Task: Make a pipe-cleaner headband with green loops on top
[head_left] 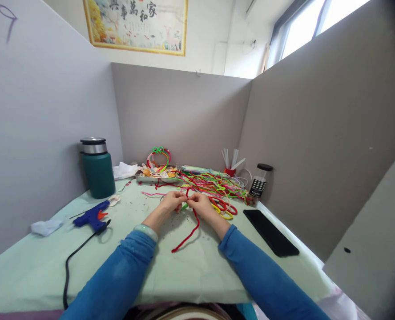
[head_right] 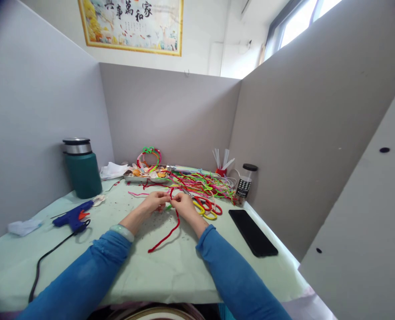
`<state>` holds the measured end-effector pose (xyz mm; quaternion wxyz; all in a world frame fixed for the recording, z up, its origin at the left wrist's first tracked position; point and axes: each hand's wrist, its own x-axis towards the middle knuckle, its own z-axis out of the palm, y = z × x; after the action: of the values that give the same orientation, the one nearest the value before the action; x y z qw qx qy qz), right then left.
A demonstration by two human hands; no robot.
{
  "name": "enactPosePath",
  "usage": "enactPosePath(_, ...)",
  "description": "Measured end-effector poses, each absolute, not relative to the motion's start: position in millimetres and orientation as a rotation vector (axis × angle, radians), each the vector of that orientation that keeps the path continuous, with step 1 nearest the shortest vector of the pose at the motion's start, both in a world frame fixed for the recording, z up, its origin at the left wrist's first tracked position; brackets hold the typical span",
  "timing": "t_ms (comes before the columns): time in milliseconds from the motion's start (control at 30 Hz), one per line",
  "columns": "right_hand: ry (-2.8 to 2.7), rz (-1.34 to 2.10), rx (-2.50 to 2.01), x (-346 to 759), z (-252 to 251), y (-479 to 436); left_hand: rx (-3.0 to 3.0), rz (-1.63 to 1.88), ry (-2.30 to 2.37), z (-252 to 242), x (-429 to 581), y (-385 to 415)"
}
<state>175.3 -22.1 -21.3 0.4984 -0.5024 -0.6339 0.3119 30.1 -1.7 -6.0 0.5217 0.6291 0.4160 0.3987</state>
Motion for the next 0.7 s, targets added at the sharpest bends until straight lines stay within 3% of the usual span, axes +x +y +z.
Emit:
enactPosePath(267,-1.653,0.532,-1.313,173.6,-25.4,-17.8,1.549,0.951,1.060,-5.0,29.8,-3.2)
enactPosePath(700,-1.528,0.769,-1.305,173.3,-21.8,-22.0,1.630,0.969,1.129,-12.5,30.8,5.3)
